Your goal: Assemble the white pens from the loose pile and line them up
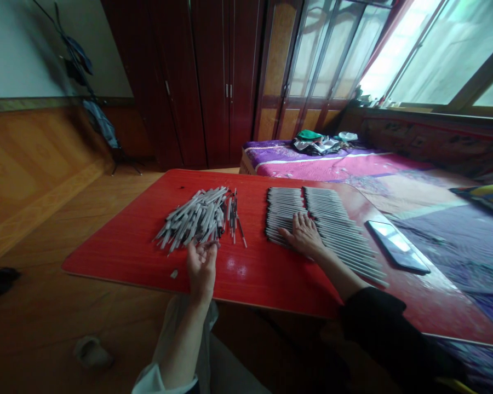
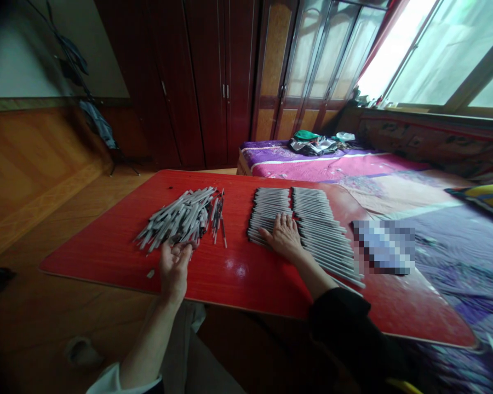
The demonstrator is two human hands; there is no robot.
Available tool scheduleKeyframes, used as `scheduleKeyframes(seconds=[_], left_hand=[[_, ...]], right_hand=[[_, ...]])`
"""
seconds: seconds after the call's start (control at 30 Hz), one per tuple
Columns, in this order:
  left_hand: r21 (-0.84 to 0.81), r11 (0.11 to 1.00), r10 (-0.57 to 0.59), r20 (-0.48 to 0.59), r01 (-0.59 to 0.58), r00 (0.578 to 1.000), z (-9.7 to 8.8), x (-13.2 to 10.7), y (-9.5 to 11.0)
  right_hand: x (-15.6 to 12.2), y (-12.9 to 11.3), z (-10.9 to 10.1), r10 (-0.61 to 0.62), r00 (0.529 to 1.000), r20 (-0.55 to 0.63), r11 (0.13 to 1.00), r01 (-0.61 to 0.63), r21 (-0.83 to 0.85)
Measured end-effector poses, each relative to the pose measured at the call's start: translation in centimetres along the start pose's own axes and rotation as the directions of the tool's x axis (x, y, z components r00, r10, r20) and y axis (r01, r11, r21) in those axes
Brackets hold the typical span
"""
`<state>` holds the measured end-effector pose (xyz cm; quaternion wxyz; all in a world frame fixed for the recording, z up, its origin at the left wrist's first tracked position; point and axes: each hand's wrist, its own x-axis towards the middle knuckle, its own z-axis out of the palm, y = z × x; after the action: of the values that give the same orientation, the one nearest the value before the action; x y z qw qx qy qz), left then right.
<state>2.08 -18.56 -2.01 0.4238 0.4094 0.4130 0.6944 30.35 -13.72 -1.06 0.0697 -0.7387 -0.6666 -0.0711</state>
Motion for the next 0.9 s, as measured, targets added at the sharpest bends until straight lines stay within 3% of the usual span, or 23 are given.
scheduleKeyframes(seconds=[0.2, 0.43, 0.63, 0.9], left_hand=[[0.026, 1.0, 0.004, 0.014, -0.004, 1.0, 0.0, 0.1, -0.2], [0.045, 0.999, -0.003, 0.021, 0.003, 1.0, 0.0, 0.0, -0.1], [0.029, 1.0, 0.004, 0.018, -0.004, 1.0, 0.0, 0.1, -0.2], [0.031, 0.999, -0.007, 0.016, 0.007, 1.0, 0.0, 0.0, 0.0]], right_hand=[[0.7, -0.3, 0.9, 0.042, 0.993, 0.113, 0.998, -0.038, -0.04], [0.7, -0.2, 0.8, 0.024, 0.993, 0.114, 0.999, -0.019, -0.045], [1.5, -0.5, 0.6, 0.012, 0.999, 0.037, 0.999, -0.01, -0.053], [2.3, -0.9, 0.8, 0.015, 0.989, 0.15, 1.0, -0.014, -0.006]])
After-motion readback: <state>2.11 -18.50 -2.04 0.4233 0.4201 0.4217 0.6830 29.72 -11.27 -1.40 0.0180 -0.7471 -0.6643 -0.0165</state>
